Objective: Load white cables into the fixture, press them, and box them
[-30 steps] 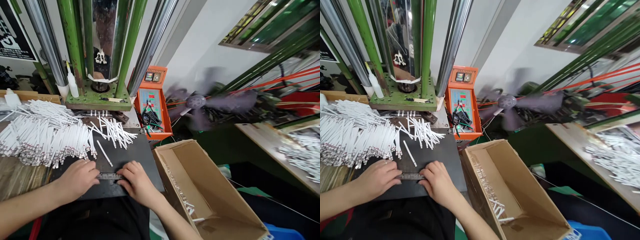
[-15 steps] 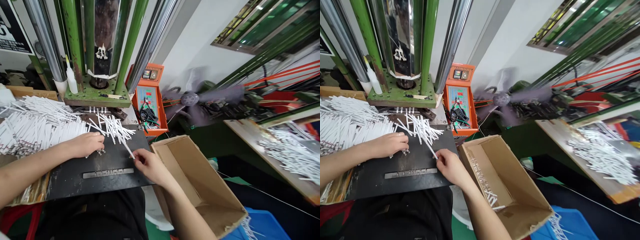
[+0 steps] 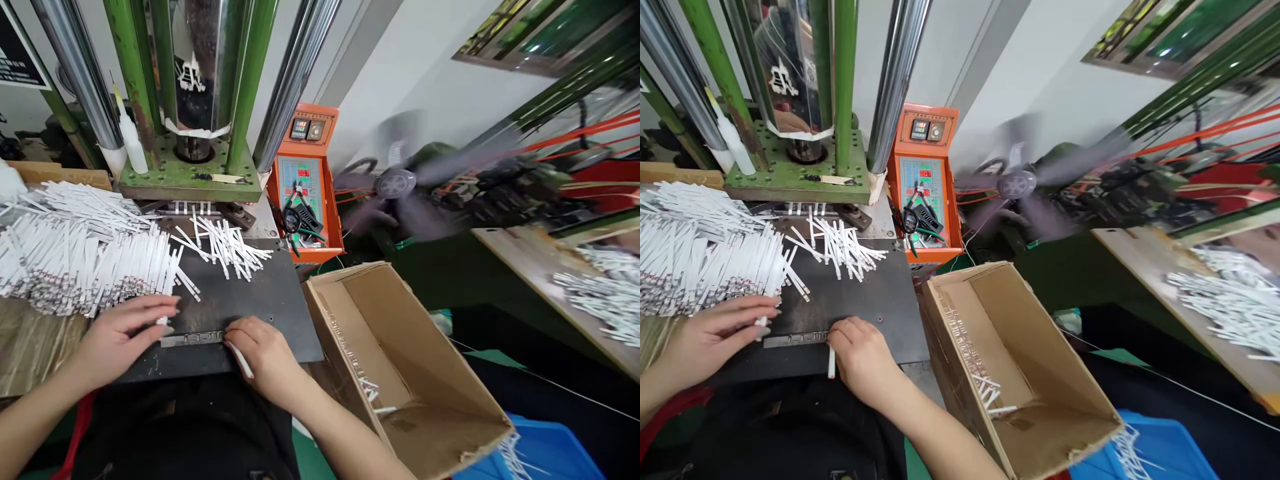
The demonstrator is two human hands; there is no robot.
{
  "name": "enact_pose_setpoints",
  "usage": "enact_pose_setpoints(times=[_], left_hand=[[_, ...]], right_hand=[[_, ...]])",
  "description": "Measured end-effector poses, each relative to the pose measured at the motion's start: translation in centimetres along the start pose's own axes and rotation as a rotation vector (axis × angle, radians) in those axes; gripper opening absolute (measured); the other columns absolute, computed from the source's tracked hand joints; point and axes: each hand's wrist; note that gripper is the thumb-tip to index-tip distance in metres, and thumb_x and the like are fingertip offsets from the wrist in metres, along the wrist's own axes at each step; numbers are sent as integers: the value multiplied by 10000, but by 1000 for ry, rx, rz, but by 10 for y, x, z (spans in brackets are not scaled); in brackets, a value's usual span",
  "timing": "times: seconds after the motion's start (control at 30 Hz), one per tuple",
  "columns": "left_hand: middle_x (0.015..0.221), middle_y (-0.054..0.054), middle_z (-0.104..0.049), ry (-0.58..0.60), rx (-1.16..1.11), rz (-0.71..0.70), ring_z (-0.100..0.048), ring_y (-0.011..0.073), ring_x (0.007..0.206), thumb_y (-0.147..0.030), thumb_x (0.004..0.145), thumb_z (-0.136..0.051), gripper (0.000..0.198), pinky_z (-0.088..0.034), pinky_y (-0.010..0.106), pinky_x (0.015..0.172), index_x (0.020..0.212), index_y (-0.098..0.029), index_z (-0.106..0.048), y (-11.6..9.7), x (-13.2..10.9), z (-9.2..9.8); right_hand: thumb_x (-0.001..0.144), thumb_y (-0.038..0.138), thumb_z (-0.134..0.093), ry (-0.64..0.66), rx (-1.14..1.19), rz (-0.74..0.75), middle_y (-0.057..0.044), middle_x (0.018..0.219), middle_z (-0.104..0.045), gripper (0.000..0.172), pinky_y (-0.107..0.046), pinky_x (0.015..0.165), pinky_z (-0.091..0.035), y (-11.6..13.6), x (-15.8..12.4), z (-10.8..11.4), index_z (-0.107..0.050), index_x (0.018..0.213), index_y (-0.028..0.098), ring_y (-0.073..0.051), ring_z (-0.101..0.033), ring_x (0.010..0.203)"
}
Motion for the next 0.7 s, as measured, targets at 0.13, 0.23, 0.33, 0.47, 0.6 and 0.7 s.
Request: enact_pose_setpoints(times=[0.13, 0.23, 0.33, 0.47, 0.6, 0.7], left_hand=[[1329, 92, -587, -377, -329, 304, -695, 187, 928, -416, 763, -746, 645, -589, 319, 864, 1348, -254, -527, 8, -9, 2], [1164, 88, -683, -340, -416, 319, -703, 226, 909, -470, 678, -799, 403, -590, 358, 875, 951, -179, -733, 4, -4, -2], [925, 80, -752, -137, -326, 262, -718, 251, 886, -451, 740, -744, 278, -597, 367, 851, 797, -179, -760, -3, 1, -17], [903, 49, -762, -38, -183, 88, -730, 222, 851, -331, 798, -687, 161, -599, 323, 830, 830, -200, -775, -5, 1, -43], [849, 13, -764, -59, -107, -75, -734, 178, 798, -233, 816, -674, 99, -601, 249, 778, 823, -207, -769, 0, 0, -55], [853, 16, -761, -86, -76, -197, -729, 153, 768, -194, 841, -656, 107, -595, 210, 744, 855, -197, -761, 1, 1, -57]], right_hand=[[891, 30, -482, 195, 138, 13, -92, 984, -692, 230, -319, 817, -513, -12, 15, 19, -669, 945, 151, -205, -626, 909], [877, 44, -587, 345, 235, -91, -49, 956, -692, 187, -264, 826, -496, -24, 53, 25, -677, 987, 165, -163, -639, 891], [827, 225, -745, 377, 10, -255, -84, 997, -662, 263, -288, 828, -478, -23, 100, 9, -652, 1054, 131, -198, -619, 931], [825, 236, -729, 490, -195, -340, -130, 1036, -657, 267, -302, 789, -465, -5, 141, -13, -633, 1036, 103, -244, -619, 958], [881, 114, -561, 458, -226, -307, -119, 958, -687, 155, -295, 711, -456, 17, 144, 1, -636, 1016, 112, -245, -644, 888], [875, 95, -550, 395, -296, -252, -123, 971, -689, 157, -299, 700, -454, 22, 129, 18, -644, 998, 122, -256, -650, 890]])
Point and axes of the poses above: each hand's wrist, its own x-axis towards the middle knuckle, its own z-axis out of the back of the hand, y = z × x
